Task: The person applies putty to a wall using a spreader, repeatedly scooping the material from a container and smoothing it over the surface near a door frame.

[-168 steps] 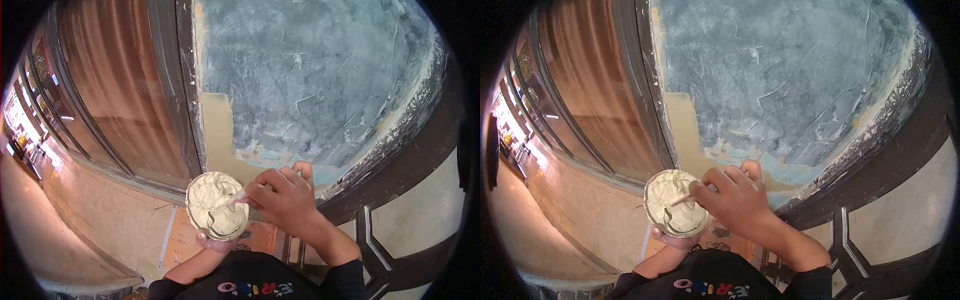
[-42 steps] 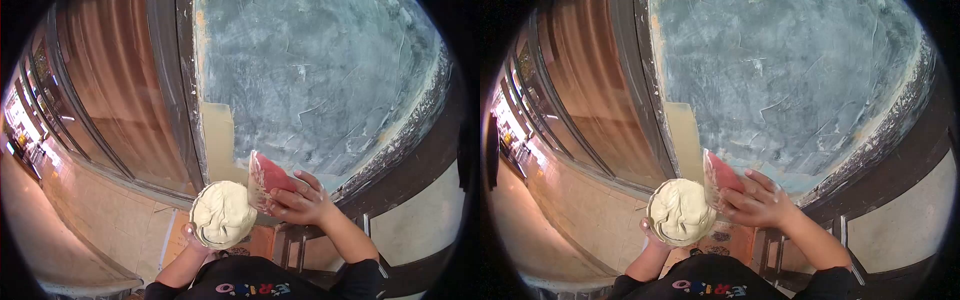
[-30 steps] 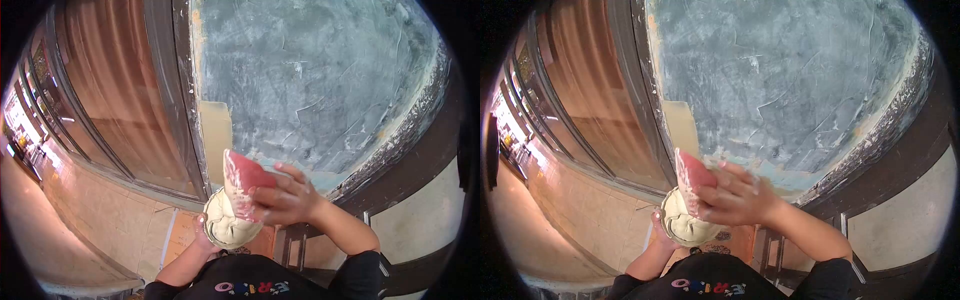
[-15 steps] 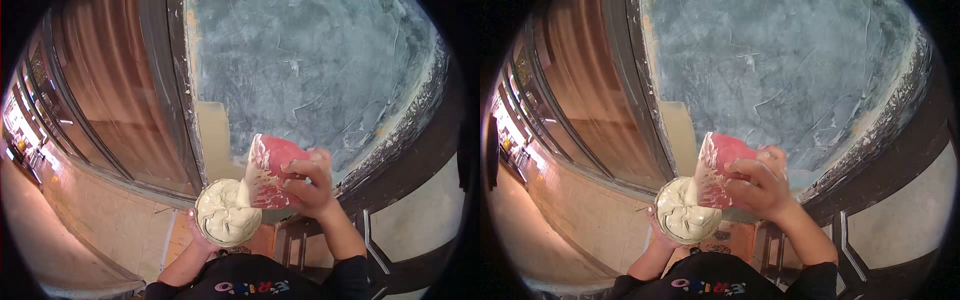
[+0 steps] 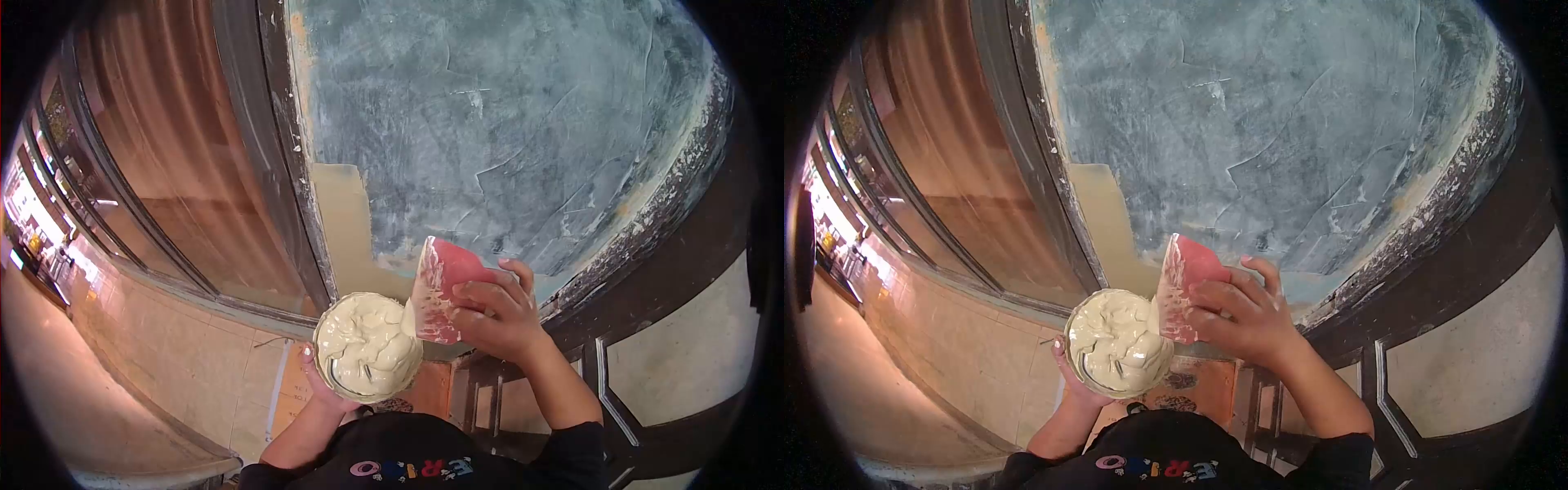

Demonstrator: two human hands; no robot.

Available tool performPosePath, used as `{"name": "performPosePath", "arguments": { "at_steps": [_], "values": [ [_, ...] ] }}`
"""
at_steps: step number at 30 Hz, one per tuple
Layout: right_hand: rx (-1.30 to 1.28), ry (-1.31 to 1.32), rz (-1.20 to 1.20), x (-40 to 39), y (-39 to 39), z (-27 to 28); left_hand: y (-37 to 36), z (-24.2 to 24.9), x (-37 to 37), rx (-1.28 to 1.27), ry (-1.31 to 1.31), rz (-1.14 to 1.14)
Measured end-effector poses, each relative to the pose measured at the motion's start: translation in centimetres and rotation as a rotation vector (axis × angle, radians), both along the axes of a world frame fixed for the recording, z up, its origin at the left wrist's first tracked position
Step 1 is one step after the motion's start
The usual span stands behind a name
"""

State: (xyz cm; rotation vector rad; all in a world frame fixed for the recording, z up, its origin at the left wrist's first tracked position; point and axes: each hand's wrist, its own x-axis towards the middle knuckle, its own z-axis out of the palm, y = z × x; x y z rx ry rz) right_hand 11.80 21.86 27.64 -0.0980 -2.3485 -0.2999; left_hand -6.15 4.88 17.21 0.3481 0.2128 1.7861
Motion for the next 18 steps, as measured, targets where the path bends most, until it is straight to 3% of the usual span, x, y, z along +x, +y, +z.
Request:
{"name": "performPosePath", "arguments": {
  "at_steps": [11, 13, 15, 16, 18],
  "values": [
    [-0.090, 0.021, -0.139, 2.2, 1.1, -7.2, -0.2, -1.8, -0.7, -0.064, 0.014, 0.102],
    [-0.740, 0.186, -0.224, 2.5, 0.8, -12.4, -0.2, -1.8, -0.5, -0.047, -0.028, 0.120],
    [-1.232, 0.252, -0.224, 3.2, 1.3, -20.1, -0.4, -3.2, -0.9, -0.007, 0.066, 0.058],
    [-1.233, 0.264, -0.236, 3.6, 1.3, -23.7, -0.3, -3.4, -0.8, 0.001, 0.009, 0.051],
    [-2.168, 0.572, -0.199, 4.6, 0.4, -29.9, -0.6, -4.0, -0.8, -0.050, 0.050, 0.047]
  ]
}}
